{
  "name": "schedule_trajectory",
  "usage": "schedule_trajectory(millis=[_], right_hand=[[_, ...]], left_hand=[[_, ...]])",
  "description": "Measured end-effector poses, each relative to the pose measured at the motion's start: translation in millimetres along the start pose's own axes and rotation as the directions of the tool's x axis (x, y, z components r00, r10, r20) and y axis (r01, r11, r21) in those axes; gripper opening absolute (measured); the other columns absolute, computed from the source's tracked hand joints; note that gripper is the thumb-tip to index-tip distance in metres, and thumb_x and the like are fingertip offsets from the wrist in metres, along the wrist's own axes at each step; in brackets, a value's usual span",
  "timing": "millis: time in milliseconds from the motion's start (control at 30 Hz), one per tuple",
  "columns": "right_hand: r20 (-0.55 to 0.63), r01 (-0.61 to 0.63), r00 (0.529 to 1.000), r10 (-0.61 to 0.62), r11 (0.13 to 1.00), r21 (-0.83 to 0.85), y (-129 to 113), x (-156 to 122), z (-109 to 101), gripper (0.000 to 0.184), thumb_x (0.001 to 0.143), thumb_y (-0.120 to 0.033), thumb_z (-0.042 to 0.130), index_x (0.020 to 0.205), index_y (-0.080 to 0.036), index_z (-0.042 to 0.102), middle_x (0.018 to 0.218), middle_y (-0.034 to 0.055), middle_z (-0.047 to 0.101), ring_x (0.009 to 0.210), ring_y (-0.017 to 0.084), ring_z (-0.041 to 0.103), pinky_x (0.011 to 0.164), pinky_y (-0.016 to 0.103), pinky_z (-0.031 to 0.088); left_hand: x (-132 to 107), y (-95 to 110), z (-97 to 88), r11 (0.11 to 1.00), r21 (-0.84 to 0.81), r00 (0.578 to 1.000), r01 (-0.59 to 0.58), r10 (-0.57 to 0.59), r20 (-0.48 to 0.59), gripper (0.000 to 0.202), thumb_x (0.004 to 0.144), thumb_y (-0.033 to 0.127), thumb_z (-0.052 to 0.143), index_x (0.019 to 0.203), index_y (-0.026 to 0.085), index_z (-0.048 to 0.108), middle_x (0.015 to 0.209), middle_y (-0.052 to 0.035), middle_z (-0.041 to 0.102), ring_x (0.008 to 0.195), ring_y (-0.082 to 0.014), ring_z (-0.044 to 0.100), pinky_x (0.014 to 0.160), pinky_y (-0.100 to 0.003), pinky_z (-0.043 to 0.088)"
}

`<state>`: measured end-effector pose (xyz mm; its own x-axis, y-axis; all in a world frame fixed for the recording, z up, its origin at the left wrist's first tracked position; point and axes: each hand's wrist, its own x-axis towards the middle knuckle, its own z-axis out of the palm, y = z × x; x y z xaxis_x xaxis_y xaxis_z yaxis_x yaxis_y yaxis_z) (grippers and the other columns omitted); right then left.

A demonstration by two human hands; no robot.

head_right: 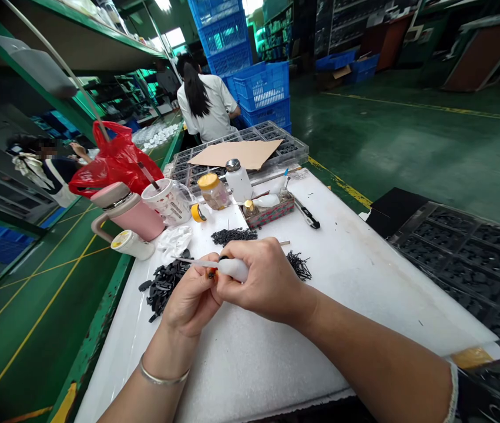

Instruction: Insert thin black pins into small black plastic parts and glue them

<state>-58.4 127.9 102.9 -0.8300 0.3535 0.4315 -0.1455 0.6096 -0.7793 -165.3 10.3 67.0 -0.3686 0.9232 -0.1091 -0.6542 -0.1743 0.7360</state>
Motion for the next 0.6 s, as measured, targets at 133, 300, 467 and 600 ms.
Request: schedule_trajectory(millis=[133,300,467,600], right_hand=[[-0.048,0.040,0.998,-0.043,0.996,-0.078,4,0,3,0.008,0.069,-0.015,0.058,0.066,-0.012,0.065,0.057,-0.0016,0.060,0.051,0.007,0.047,0.053,0.021,0.034],[-0.115,0.168,0.974,-0.195,0.964,-0.208,12,0,7,0.009,0.065,-0.014,0.060,0.072,-0.011,0.066,0.061,-0.0005,0.062,0.054,0.008,0.051,0.056,0.021,0.034],[-0.087,0.127,0.986,-0.140,0.982,-0.138,14,0,9,0.009,0.066,-0.012,0.058,0.071,-0.012,0.066,0.059,-0.0024,0.060,0.052,0.006,0.049,0.054,0.020,0.034],[-0.060,0.004,0.998,-0.007,0.999,-0.055,12,2,9,0.006,0.069,-0.014,0.061,0.069,-0.012,0.066,0.059,-0.0036,0.059,0.052,0.006,0.048,0.053,0.019,0.034]], left_hand=[[1,0,3.3,0.999,0.013,0.997,-0.038,0.039,-0.061,0.018,0.072,0.019,0.076,0.080,0.013,0.062,0.068,-0.0012,0.064,0.058,-0.0088,0.058,0.057,-0.018,0.051],[0,0,4.4,0.999,0.012,0.993,-0.044,0.045,-0.108,0.019,0.068,0.015,0.078,0.078,0.012,0.061,0.072,0.0005,0.062,0.061,-0.0074,0.059,0.058,-0.016,0.050],[1,-2,2.2,0.998,0.056,0.995,-0.001,0.006,-0.096,0.020,0.069,0.020,0.078,0.077,0.011,0.061,0.070,-0.0012,0.061,0.061,-0.0084,0.058,0.059,-0.018,0.050],[1,-2,1.2,0.997,0.071,0.993,-0.023,0.031,-0.115,0.018,0.072,0.020,0.075,0.081,0.010,0.063,0.074,-0.0023,0.062,0.064,-0.0086,0.059,0.062,-0.020,0.052]])
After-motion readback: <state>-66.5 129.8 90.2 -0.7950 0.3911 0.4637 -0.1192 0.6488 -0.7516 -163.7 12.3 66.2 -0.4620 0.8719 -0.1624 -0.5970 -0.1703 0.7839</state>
